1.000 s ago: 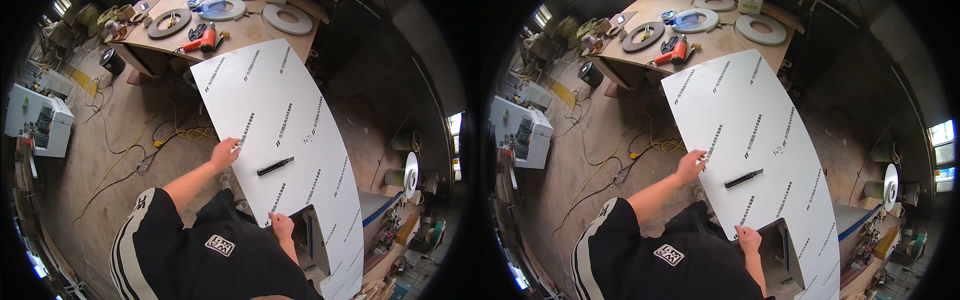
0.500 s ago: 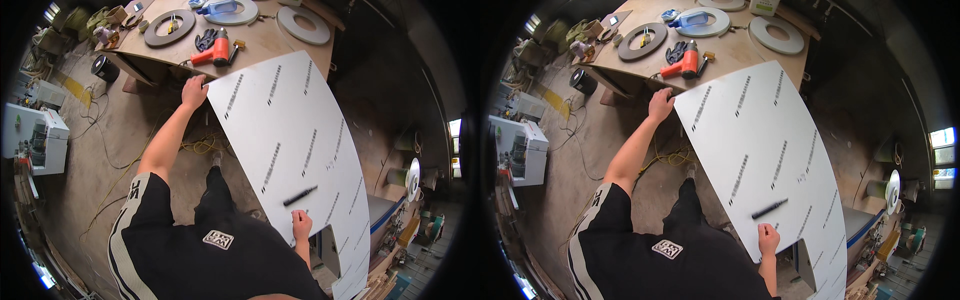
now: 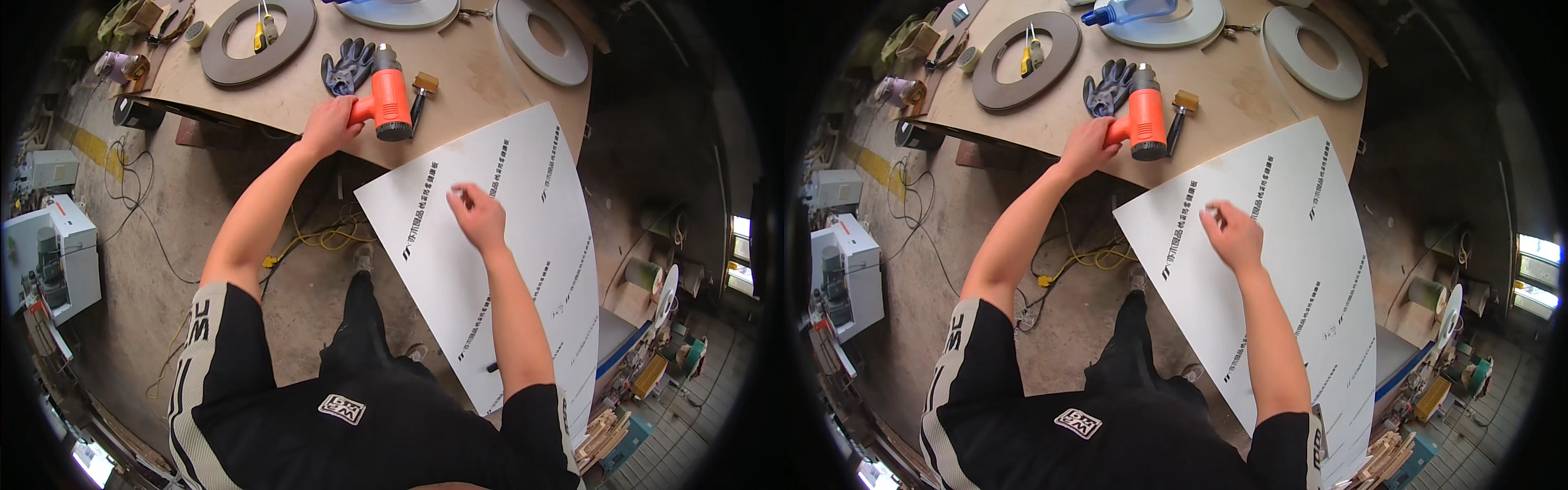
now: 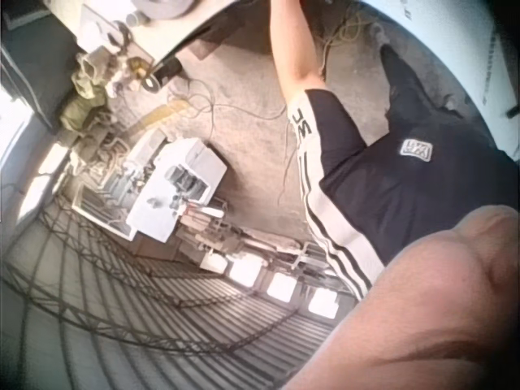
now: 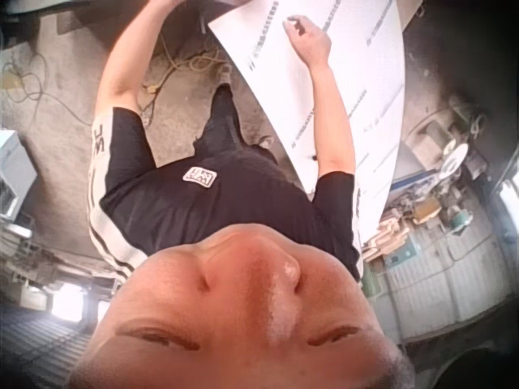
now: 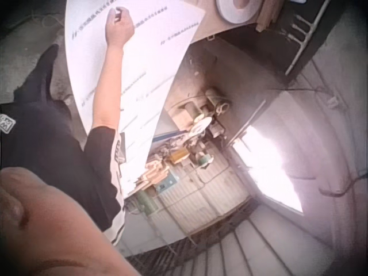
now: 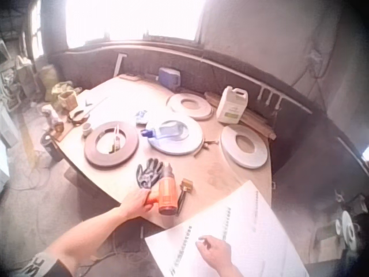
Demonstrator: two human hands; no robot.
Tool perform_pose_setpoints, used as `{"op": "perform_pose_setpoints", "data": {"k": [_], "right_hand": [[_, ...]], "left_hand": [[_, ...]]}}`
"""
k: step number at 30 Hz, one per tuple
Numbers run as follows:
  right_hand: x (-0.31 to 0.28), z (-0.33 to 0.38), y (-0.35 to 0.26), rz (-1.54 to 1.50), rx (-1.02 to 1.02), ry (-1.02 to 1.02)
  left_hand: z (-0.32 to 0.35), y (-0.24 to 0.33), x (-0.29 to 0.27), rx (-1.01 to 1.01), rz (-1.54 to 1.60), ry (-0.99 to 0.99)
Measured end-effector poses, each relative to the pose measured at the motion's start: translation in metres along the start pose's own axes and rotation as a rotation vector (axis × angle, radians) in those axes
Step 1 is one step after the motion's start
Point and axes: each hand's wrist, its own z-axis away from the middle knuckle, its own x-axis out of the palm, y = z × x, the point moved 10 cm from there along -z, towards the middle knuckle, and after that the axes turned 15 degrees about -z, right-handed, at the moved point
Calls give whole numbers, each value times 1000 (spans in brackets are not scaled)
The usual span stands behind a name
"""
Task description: The person trims a white panel with a utility knife, uses a heat gun to soften the edge, and smooths it down with a roller.
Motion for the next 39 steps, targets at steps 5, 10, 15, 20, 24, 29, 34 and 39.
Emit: {"op": "perform_pose_setpoints", "data": {"k": [5,10,15,20,24,29,34,39], "right_hand": [[48,-144,21,86,107,77],[99,-207,43,299,244,14],[100,-140,50,-382,237,-41],[52,72,45,-812,415,-127],[-2,275,80,-754,608,0],[-66,504,103,-668,680,181],[-108,682,149,-981,623,496],[-165,818,226,-766,489,500]], "left_hand": [[98,20,-86,-106,342,271],[227,26,-87,-315,541,144],[334,28,-50,-576,638,52],[330,88,-52,-424,589,23],[316,169,-44,-239,648,-10],[383,280,-5,-149,833,-120],[485,429,12,-55,895,-128],[607,553,37,-125,823,-164]]}}
